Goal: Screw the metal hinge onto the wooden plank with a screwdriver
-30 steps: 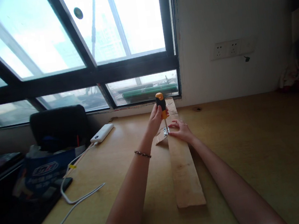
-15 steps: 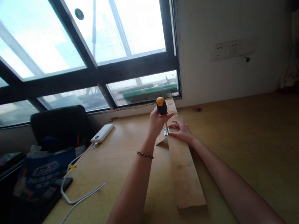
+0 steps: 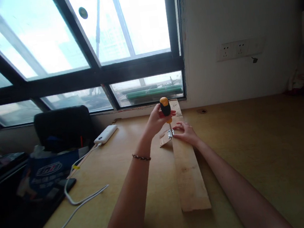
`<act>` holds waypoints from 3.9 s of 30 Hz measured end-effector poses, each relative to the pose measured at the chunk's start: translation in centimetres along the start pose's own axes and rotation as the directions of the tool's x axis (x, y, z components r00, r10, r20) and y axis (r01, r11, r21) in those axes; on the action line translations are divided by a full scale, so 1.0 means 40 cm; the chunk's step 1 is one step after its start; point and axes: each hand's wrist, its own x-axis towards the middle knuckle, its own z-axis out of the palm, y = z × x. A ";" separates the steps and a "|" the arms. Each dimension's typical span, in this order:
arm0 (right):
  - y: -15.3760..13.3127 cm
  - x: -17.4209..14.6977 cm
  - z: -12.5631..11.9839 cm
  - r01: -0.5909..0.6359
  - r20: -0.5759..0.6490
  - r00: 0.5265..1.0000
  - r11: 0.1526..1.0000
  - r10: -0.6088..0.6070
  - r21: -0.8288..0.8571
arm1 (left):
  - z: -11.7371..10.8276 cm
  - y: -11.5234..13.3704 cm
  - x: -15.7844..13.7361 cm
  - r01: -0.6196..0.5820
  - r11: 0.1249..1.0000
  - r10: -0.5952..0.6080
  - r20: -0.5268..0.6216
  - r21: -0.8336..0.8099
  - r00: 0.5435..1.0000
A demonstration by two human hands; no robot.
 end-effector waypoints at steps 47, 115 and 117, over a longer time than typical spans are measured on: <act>-0.006 -0.002 -0.005 -0.001 0.012 1.000 1.000 0.001 -0.025 | -0.028 0.005 0.010 -0.021 0.997 0.039 -0.257 0.072 0.966; 0.000 -0.001 -0.004 0.016 0.019 1.000 0.999 -0.016 -0.032 | -0.018 0.010 0.008 -0.040 0.996 0.062 -0.270 0.085 0.961; -0.002 -0.001 -0.005 0.015 0.021 1.000 1.000 -0.014 -0.026 | -0.018 0.010 0.008 -0.035 0.995 0.060 -0.276 0.094 0.959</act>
